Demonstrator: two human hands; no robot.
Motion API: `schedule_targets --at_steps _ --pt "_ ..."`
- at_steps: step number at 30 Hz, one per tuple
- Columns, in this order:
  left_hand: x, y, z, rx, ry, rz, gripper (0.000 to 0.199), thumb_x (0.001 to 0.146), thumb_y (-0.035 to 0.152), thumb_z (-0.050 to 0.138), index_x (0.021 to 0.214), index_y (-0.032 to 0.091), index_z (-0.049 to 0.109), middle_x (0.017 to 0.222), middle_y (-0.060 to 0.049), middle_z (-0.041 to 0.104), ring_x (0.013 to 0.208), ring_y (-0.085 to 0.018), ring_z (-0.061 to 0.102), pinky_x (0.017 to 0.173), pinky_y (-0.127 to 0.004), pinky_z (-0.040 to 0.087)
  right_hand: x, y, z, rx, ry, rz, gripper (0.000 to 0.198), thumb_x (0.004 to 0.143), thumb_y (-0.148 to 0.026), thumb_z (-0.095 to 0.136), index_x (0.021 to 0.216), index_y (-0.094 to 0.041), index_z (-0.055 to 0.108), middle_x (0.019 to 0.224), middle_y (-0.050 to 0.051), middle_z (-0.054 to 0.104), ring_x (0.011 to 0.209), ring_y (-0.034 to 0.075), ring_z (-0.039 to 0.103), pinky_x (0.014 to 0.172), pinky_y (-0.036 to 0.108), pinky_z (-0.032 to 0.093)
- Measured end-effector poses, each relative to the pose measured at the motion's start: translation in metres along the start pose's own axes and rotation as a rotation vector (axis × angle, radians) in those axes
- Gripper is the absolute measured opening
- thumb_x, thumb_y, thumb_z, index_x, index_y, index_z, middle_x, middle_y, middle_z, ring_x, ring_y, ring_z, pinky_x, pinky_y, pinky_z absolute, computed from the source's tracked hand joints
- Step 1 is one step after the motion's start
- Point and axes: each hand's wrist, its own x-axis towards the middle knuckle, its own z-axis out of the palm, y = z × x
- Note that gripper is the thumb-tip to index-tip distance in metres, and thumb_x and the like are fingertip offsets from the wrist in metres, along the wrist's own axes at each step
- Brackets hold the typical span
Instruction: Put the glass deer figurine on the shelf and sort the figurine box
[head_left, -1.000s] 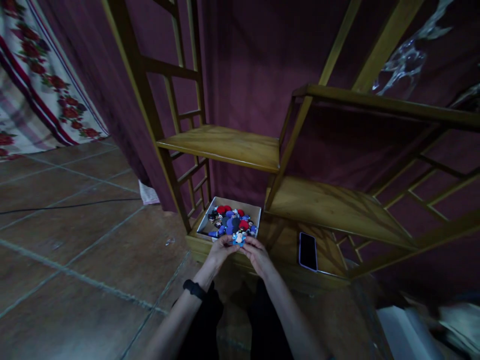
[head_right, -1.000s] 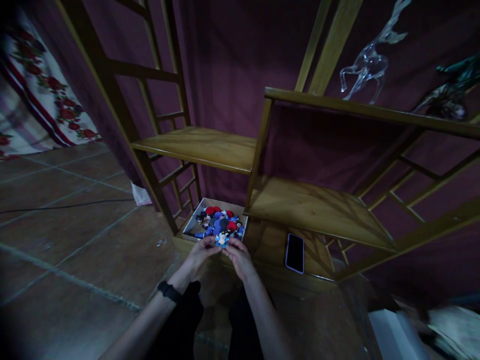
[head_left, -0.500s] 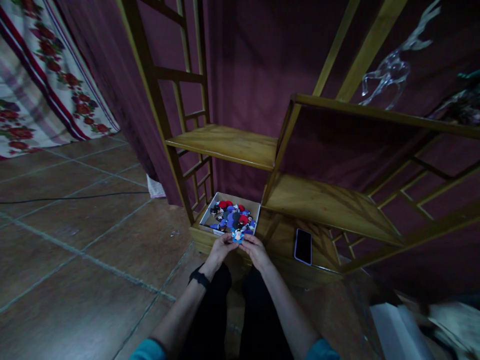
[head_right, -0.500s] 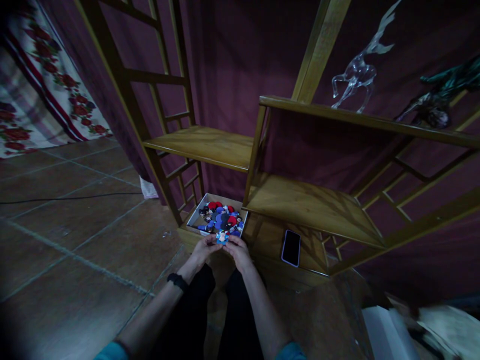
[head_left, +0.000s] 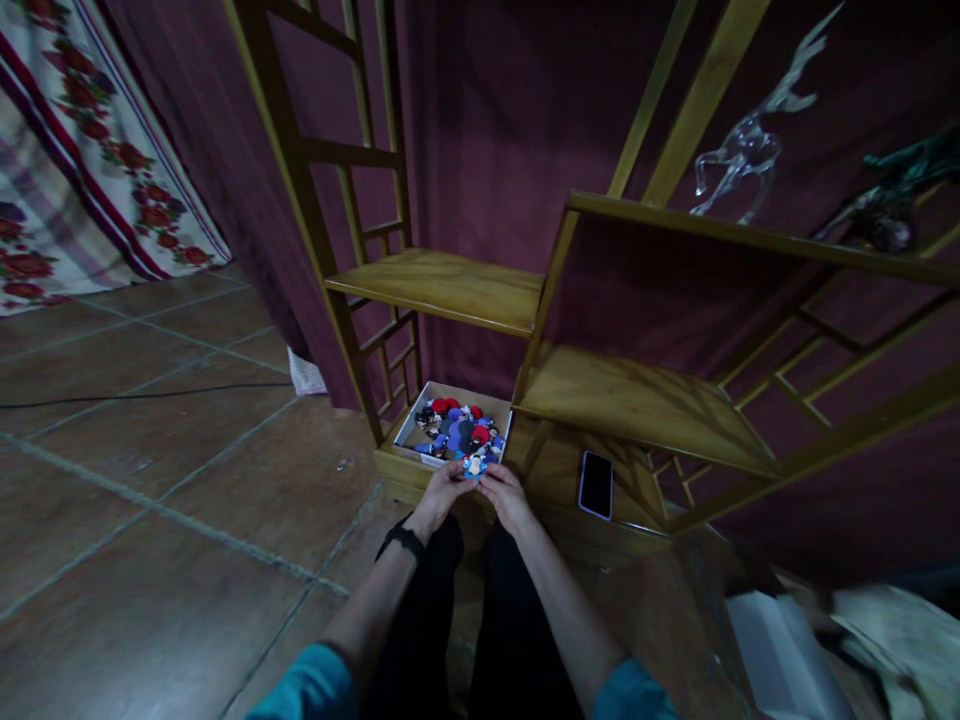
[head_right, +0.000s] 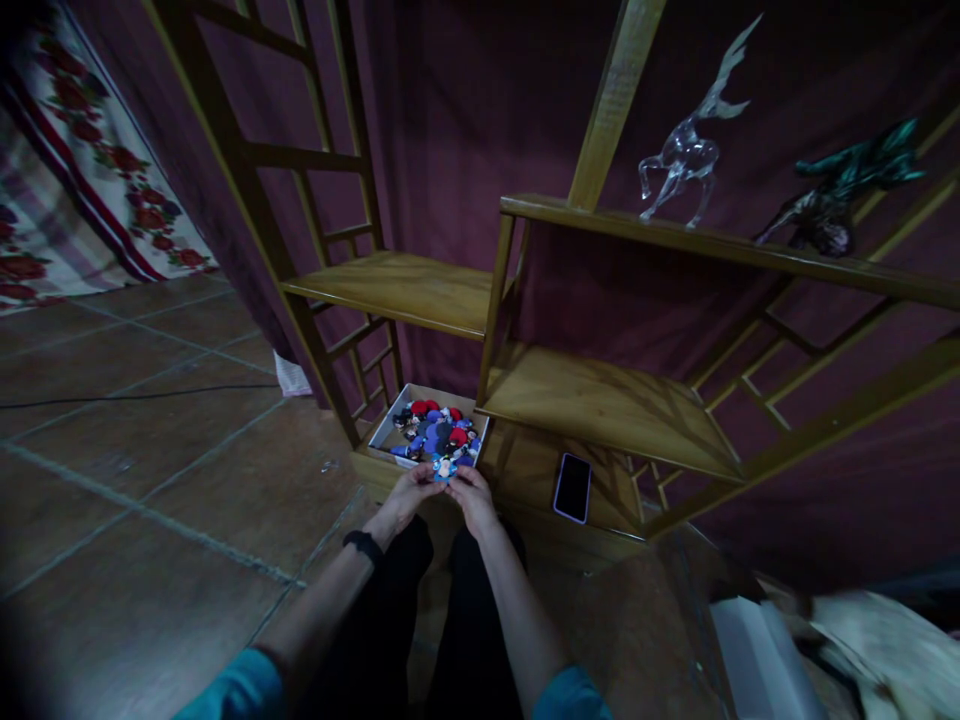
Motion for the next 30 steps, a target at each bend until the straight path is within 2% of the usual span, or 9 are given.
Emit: schedule_targets --at_steps 9,15,21,30 --pt "-0.013 -0.001 -0.004 -0.038 -0.037 0.017 0.04 0.05 0.023 0.079 0.086 0.014 0.065 0.078 -0.003 0.067 0.07 -0.015 0.058 0.072 -0.028 0.044 -0.011 0.002 0.001 -0.051 -0.023 0.008 0.032 0.05 -0.021 0.079 0.079 -0.018 0.064 0.088 0.003 0.067 0.081 0.017 0.063 0.078 0.034 0.049" --pt "-0.011 -0.014 0.0 -0.074 0.032 0.047 0.043 0.048 0.023 0.079 0.087 0.014 0.064 0.085 -0.005 0.067 0.072 -0.015 0.059 0.072 -0.029 0.043 -0.005 0.012 -0.003 -0.054 -0.009 -0.043 0.031 0.051 -0.021 0.077 0.08 -0.019 0.065 0.085 0.002 0.068 0.079 0.017 0.063 0.076 0.034 0.049" --pt "-0.011 -0.026 0.004 -0.102 0.09 0.083 0.044 0.044 0.023 0.081 0.083 0.013 0.063 0.081 -0.004 0.066 0.072 -0.015 0.058 0.073 -0.03 0.043 -0.009 0.017 -0.003 -0.027 0.02 -0.076 0.031 0.051 -0.023 0.076 0.08 -0.017 0.067 0.084 0.003 0.069 0.077 0.018 0.064 0.075 0.034 0.05" --pt "-0.019 -0.02 -0.001 -0.072 0.06 0.082 0.042 0.043 0.02 0.081 0.081 0.014 0.064 0.076 -0.003 0.067 0.07 -0.015 0.058 0.073 -0.029 0.044 -0.02 0.012 -0.001 -0.066 -0.053 -0.039 0.032 0.053 -0.02 0.076 0.083 -0.017 0.067 0.086 0.005 0.07 0.082 0.019 0.064 0.081 0.036 0.049"
